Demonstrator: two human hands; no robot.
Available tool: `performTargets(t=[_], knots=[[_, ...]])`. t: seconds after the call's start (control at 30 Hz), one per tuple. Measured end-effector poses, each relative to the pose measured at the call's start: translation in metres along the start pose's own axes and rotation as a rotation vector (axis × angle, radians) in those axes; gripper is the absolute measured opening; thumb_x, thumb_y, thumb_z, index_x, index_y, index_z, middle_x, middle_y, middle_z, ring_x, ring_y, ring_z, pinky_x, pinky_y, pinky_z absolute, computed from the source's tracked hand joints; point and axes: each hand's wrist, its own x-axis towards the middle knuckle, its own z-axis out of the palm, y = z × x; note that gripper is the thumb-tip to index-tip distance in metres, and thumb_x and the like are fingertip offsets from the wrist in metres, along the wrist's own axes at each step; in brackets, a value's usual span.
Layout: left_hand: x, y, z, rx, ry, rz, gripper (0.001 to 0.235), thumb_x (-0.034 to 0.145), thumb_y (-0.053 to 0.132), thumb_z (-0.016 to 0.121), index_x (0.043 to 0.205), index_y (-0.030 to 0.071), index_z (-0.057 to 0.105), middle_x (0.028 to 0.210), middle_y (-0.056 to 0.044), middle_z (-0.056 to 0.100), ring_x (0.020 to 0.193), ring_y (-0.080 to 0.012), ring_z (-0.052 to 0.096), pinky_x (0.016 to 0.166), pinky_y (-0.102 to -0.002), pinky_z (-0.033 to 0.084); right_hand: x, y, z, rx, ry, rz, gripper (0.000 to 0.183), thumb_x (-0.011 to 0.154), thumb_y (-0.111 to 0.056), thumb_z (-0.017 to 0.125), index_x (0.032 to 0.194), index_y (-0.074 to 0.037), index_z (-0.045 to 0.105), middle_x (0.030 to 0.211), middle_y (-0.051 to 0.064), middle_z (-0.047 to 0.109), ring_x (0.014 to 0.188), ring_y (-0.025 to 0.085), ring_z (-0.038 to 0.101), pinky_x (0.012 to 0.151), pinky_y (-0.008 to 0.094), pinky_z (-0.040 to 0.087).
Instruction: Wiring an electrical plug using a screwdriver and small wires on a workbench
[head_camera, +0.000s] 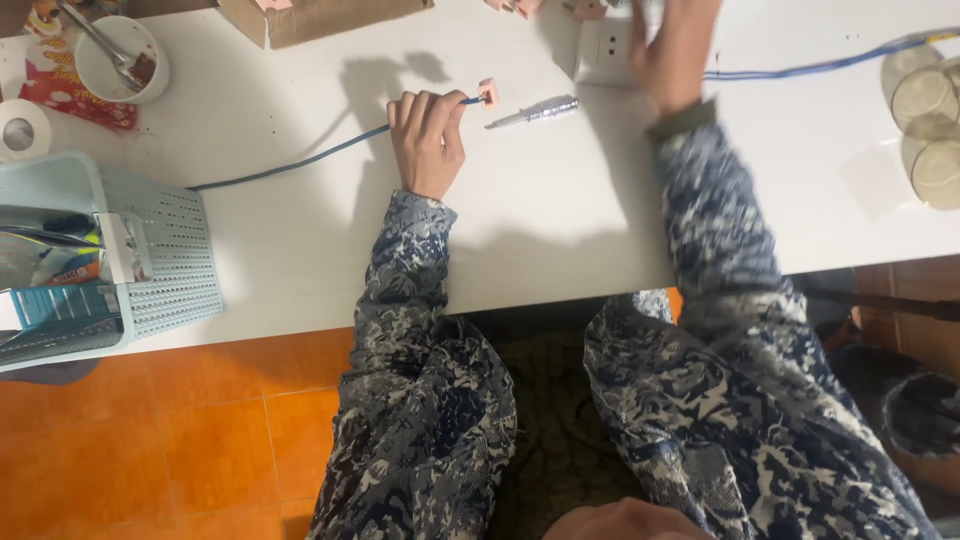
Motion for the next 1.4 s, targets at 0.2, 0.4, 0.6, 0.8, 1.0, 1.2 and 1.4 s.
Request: performTargets(t=[0.2, 0.4, 0.6, 0.8, 1.0, 1.2, 1.4], knots=[[0.007, -0.004, -0.009, 0.052, 0.033, -0.034, 0.026, 0.124, 0.024, 0.053, 0.114, 0.016, 0.075, 0.090, -0.003, 0.065, 0.084, -0.0291, 0.054, 0.078, -0.043, 0.038, -0.035, -0.065, 0.075, -0.029, -0.169, 0.008, 0.042, 0.111, -0.060, 0.078, 0.123, -0.022, 0.091, 0.153, 0.012, 0.068, 0.143, 0.032, 0.057, 0.121, 0.052, 0.050], [0.005, -0.008, -0.011, 0.077, 0.037, -0.001, 0.025, 0.123, 0.019, 0.052, 0.114, 0.015, 0.075, 0.089, -0.004, 0.064, 0.083, -0.0290, 0.052, 0.078, -0.042, 0.036, -0.037, -0.067, 0.084, -0.130, -0.199, -0.049, 0.013, 0.113, -0.030, 0.091, 0.111, -0.017, 0.089, 0.149, 0.009, 0.075, 0.149, 0.040, 0.058, 0.128, 0.060, 0.044], [-0.003, -0.017, 0.001, 0.010, 0.064, -0.001, 0.027, 0.123, 0.022, 0.055, 0.111, 0.011, 0.076, 0.091, -0.003, 0.070, 0.087, -0.0263, 0.054, 0.082, -0.040, 0.037, -0.044, -0.073, 0.085, 0.536, -0.173, 0.428, 0.034, 0.107, 0.028, 0.045, 0.132, 0.004, 0.051, 0.127, 0.026, 0.066, 0.110, 0.035, 0.070, 0.092, 0.040, 0.065], [-0.011, -0.012, 0.025, -0.382, 0.002, 0.082, 0.018, 0.119, 0.019, 0.062, 0.115, 0.012, 0.078, 0.088, -0.007, 0.067, 0.081, -0.0318, 0.067, 0.084, -0.041, 0.052, -0.011, -0.137, 0.068, 1.447, -0.212, 0.842, 0.042, 0.122, -0.042, 0.061, 0.141, -0.004, 0.058, 0.105, -0.003, 0.050, 0.092, 0.010, 0.054, 0.083, 0.026, 0.049], [-0.003, -0.002, 0.006, -0.464, -0.165, 0.068, 0.017, 0.119, 0.019, 0.065, 0.123, 0.015, 0.081, 0.087, -0.007, 0.069, 0.077, -0.0338, 0.069, 0.081, -0.041, 0.058, -0.025, -0.119, 0.076, 1.435, -0.187, 0.967, 0.024, 0.118, -0.028, 0.075, 0.120, -0.005, 0.070, 0.088, -0.003, 0.061, 0.080, 0.008, 0.067, 0.076, 0.023, 0.055], [-0.002, -0.010, 0.007, -0.285, -0.269, 0.143, 0.020, 0.119, 0.034, 0.071, 0.116, 0.016, 0.080, 0.071, -0.001, 0.053, 0.066, -0.0257, 0.063, 0.071, -0.037, 0.056, -0.059, -0.087, 0.108, 1.019, -0.246, 0.934, 0.037, 0.105, -0.033, 0.096, 0.117, -0.006, 0.074, 0.085, -0.001, 0.068, 0.084, 0.007, 0.067, 0.078, 0.025, 0.052], [-0.009, -0.017, 0.002, -0.156, -0.379, 0.110, 0.015, 0.114, 0.031, 0.076, 0.112, 0.018, 0.082, 0.071, -0.008, 0.063, 0.073, -0.0328, 0.073, 0.071, -0.045, 0.060, -0.044, -0.103, 0.085, 0.667, -0.272, 0.730, 0.042, 0.106, -0.037, 0.094, 0.112, -0.001, 0.073, 0.079, 0.010, 0.062, 0.076, 0.020, 0.063, 0.071, 0.035, 0.048]])
